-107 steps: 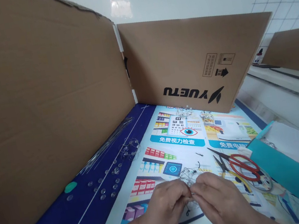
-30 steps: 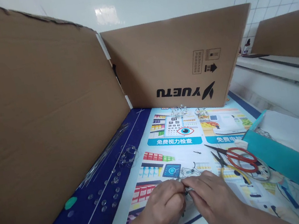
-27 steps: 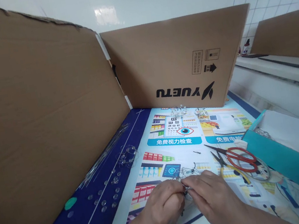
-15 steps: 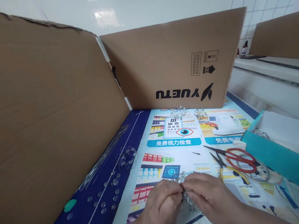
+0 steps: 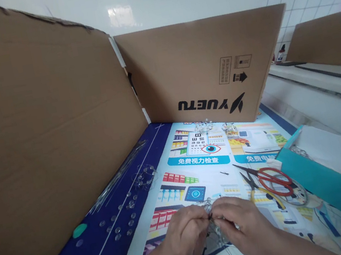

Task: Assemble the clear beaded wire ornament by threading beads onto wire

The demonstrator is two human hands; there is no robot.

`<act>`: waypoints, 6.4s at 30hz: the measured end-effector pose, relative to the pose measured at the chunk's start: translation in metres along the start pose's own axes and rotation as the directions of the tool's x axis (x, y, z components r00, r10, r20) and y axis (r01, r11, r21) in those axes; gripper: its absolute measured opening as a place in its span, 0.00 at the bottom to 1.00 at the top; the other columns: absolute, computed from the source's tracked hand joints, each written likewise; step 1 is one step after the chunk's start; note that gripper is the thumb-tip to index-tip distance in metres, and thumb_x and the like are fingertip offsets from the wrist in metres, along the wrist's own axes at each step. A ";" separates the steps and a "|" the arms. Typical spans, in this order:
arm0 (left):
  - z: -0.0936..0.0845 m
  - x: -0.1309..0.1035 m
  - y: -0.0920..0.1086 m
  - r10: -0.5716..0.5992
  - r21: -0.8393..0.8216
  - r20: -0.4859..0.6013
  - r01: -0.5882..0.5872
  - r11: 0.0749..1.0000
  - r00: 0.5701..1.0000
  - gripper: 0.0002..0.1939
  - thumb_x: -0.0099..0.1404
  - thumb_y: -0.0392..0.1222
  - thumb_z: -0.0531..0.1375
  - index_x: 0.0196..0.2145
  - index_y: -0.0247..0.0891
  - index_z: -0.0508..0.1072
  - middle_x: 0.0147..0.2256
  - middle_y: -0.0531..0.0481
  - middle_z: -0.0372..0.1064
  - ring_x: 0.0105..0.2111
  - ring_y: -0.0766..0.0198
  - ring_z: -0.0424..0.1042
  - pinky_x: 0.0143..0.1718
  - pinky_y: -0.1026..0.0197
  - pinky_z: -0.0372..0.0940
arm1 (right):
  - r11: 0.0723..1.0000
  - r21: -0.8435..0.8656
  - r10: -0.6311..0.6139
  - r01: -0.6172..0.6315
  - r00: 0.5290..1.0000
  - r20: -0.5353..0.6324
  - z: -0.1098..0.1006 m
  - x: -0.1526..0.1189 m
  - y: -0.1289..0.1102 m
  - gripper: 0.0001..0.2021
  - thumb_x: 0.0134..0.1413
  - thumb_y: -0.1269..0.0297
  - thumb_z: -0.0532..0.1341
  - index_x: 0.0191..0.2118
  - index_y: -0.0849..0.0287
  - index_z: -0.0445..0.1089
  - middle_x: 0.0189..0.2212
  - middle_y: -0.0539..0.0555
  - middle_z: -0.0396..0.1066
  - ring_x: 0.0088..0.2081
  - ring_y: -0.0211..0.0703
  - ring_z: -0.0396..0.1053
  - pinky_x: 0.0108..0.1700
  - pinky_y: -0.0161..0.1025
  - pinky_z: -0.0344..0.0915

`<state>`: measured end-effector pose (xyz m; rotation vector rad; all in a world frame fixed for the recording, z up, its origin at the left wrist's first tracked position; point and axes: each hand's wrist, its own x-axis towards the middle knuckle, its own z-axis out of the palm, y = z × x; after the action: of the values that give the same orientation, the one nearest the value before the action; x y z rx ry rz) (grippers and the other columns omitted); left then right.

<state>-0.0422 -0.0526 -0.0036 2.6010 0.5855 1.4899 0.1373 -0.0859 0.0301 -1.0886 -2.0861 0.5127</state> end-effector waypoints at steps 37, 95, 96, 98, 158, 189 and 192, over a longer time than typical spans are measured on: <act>-0.021 0.012 -0.021 -0.319 0.293 0.379 0.214 0.932 0.869 0.08 0.62 0.31 0.50 0.33 0.37 0.67 0.28 0.50 0.66 0.27 0.63 0.65 0.29 0.62 0.61 | 0.984 -0.148 -0.113 0.098 0.989 -0.093 0.002 -0.002 0.007 0.07 0.49 0.77 0.51 0.28 0.58 0.61 0.30 0.53 0.67 0.31 0.39 0.66 0.32 0.35 0.63; -0.014 0.014 0.010 -0.360 -0.078 0.404 0.424 0.902 0.841 0.06 0.61 0.29 0.53 0.29 0.37 0.67 0.27 0.52 0.67 0.27 0.66 0.65 0.29 0.66 0.57 | 0.710 -0.543 -0.554 0.447 0.832 -0.040 0.006 -0.002 -0.008 0.06 0.48 0.78 0.56 0.28 0.65 0.69 0.25 0.57 0.69 0.24 0.40 0.62 0.26 0.39 0.58; -0.013 0.012 0.011 -0.340 -0.061 0.404 0.395 0.917 0.849 0.06 0.61 0.30 0.53 0.30 0.37 0.67 0.27 0.51 0.66 0.27 0.66 0.64 0.28 0.66 0.57 | 0.681 -0.563 -0.585 0.467 0.811 -0.035 0.006 -0.001 -0.009 0.06 0.48 0.79 0.57 0.28 0.65 0.69 0.26 0.58 0.70 0.25 0.40 0.62 0.27 0.40 0.59; -0.013 0.011 0.012 -0.312 -0.036 0.409 0.357 0.933 0.857 0.06 0.61 0.30 0.51 0.30 0.37 0.66 0.26 0.50 0.66 0.27 0.65 0.64 0.28 0.65 0.56 | 0.656 -0.579 -0.612 0.485 0.790 -0.032 0.007 0.000 -0.010 0.06 0.48 0.80 0.57 0.27 0.65 0.69 0.26 0.58 0.70 0.24 0.40 0.63 0.27 0.40 0.59; -0.018 0.017 -0.006 -0.275 -0.486 0.426 0.474 0.734 0.862 0.08 0.66 0.37 0.52 0.30 0.35 0.68 0.29 0.48 0.67 0.32 0.66 0.66 0.35 0.64 0.61 | 0.967 -0.223 -0.124 0.119 0.992 -0.008 0.009 -0.005 0.009 0.07 0.53 0.75 0.52 0.36 0.59 0.63 0.33 0.55 0.67 0.35 0.44 0.64 0.37 0.42 0.63; -0.016 0.019 0.003 -0.481 -0.566 0.444 0.653 0.503 0.756 0.06 0.61 0.38 0.58 0.27 0.35 0.69 0.27 0.50 0.66 0.29 0.66 0.65 0.33 0.63 0.60 | 0.991 -0.114 -0.081 0.074 0.995 -0.062 0.011 -0.005 0.009 0.04 0.54 0.73 0.56 0.33 0.58 0.65 0.30 0.54 0.65 0.32 0.41 0.63 0.33 0.38 0.61; -0.014 0.018 0.005 -0.540 -0.563 0.459 0.702 0.437 0.705 0.05 0.59 0.38 0.60 0.27 0.35 0.69 0.26 0.52 0.66 0.27 0.67 0.63 0.30 0.65 0.58 | 0.995 -0.080 -0.071 0.065 0.994 -0.077 0.012 -0.005 0.009 0.04 0.54 0.73 0.56 0.32 0.58 0.66 0.29 0.53 0.65 0.31 0.41 0.63 0.32 0.37 0.61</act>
<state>-0.0450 -0.0524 0.0196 1.6009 0.6710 0.8874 0.1349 -0.0850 0.0152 -1.0601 -2.0799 0.3524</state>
